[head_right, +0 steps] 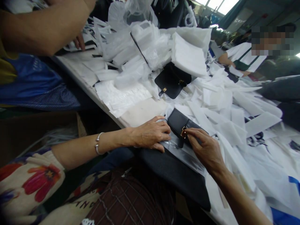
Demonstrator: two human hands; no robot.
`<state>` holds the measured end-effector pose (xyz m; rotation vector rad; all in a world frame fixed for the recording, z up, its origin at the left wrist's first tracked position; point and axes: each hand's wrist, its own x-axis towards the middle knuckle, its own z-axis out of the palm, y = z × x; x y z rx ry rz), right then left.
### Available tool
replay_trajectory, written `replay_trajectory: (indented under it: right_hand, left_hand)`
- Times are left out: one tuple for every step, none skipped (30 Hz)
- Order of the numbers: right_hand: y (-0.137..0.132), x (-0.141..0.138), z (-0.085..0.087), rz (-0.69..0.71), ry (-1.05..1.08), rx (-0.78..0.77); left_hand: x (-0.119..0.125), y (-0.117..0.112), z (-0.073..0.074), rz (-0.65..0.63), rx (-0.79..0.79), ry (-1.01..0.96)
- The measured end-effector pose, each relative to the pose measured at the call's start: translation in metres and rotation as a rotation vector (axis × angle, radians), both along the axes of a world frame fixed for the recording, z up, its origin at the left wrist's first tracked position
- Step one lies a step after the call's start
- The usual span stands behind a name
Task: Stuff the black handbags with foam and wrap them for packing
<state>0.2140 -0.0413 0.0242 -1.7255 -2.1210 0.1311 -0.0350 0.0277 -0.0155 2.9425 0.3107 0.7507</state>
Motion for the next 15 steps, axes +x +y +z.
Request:
replay_trajectory:
  right_hand:
    - [0.000,0.001,-0.001,0.005,-0.008,-0.014]
    - [0.000,0.002,-0.003,0.020,-0.024,-0.027]
    - [0.000,0.002,-0.005,0.043,-0.045,-0.035]
    - [0.000,0.002,-0.007,0.069,-0.070,-0.037]
    - [0.000,0.001,-0.009,0.094,-0.093,-0.030]
    - [0.001,0.000,-0.010,0.117,-0.111,-0.021]
    - [0.001,-0.002,-0.012,0.138,-0.128,-0.018]
    - [0.002,-0.004,-0.013,0.157,-0.143,-0.021]
    - [0.002,-0.006,-0.014,0.171,-0.158,-0.027]
    - [0.002,-0.008,-0.015,0.177,-0.169,-0.031]
    - [0.001,-0.010,-0.016,0.176,-0.177,-0.034]
    - [0.000,-0.011,-0.017,0.170,-0.179,-0.034]
    - [-0.002,-0.012,-0.018,0.161,-0.173,-0.031]
    - [-0.004,-0.012,-0.019,0.152,-0.162,-0.028]
    - [-0.006,-0.011,-0.020,0.145,-0.149,-0.028]
  left_hand:
    - [0.001,0.000,0.001,-0.003,0.004,0.003]
    - [0.001,0.000,0.002,-0.008,0.009,0.004]
    - [0.002,0.000,0.002,-0.012,0.013,0.004]
    - [0.003,0.000,0.003,-0.014,0.014,0.002]
    - [0.003,0.001,0.003,-0.014,0.013,0.001]
    - [0.003,0.001,0.003,-0.011,0.009,0.001]
    - [0.003,0.002,0.003,-0.007,0.004,0.004]
    - [0.003,0.003,0.002,-0.003,-0.006,0.010]
    - [0.002,0.003,0.000,0.001,-0.019,0.017]
    - [0.001,0.003,-0.001,0.006,-0.037,0.023]
    - [0.000,0.003,-0.003,0.011,-0.057,0.028]
    - [-0.001,0.003,-0.005,0.017,-0.079,0.031]
    - [-0.002,0.003,-0.008,0.021,-0.100,0.032]
    - [-0.003,0.002,-0.009,0.023,-0.115,0.032]
    - [-0.004,0.002,-0.011,0.022,-0.125,0.031]
